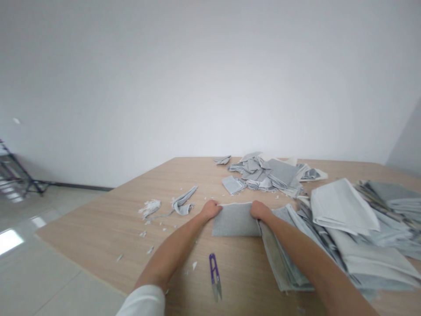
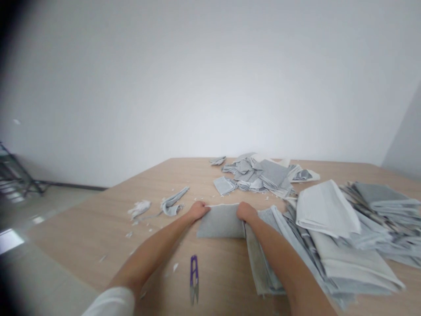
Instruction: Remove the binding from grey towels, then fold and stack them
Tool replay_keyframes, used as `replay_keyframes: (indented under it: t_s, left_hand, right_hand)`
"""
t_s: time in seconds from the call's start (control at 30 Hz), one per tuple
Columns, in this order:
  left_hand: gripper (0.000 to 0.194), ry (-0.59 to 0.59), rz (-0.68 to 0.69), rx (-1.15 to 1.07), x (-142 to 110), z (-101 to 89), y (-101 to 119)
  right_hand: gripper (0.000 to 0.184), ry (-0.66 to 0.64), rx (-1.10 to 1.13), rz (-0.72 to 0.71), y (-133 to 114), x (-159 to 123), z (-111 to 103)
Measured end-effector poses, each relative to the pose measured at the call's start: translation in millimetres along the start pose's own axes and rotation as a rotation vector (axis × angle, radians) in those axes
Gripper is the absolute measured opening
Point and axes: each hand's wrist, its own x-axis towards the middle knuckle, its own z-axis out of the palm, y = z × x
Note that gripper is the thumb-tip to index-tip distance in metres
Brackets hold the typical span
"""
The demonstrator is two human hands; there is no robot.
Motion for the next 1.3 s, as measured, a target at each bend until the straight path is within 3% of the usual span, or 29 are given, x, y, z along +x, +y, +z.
replay_keyframes:
  t_s: [0.13,0.27,0.33,0.43,0.53,0.7,0.8,1.0,1.3]
  left_hand:
    - [0.057,0.128,-0.003,-0.038,-3,3.0,3]
    - [0.067,0.280,0.010,-0.053,-10,3.7,9]
    - [0.066,0.255,-0.018,0.008,-14,2.2,13]
    - [0.062,0.113,-0.165,0.118,-16,-1.0,17]
    - [0.071,-0.010,-0.259,0.140,-16,-1.7,19]
    - [0.082,-0.036,-0.283,0.183,-16,7.5,21]
    - [0.076,-0.045,-0.296,0.175,-15,15.1,23]
    - [0.041,-0.075,-0.313,0.118,-5,21.8,26]
    - [0.034,0.015,-0.267,0.058,-17,7.9,38]
  right_hand:
    - [0.028,0.053,0.048,0.074,-3,1,-1]
    - [0.042,0.166,0.086,0.154,-7,2,-12]
    - [0.045,0.188,0.098,0.149,-8,3,-17]
    - [0.040,0.146,0.111,0.085,-8,5,-24]
    - [0.036,0.077,0.118,0.036,-9,5,-26]
    - [0.035,-0.052,0.148,0.045,-10,0,-22]
    - [0.035,-0.094,0.170,0.074,-11,-4,-19]
    - [0.037,-0.054,0.199,0.082,-12,-4,-21]
    - [0.034,0.086,0.210,0.052,-11,-11,-14]
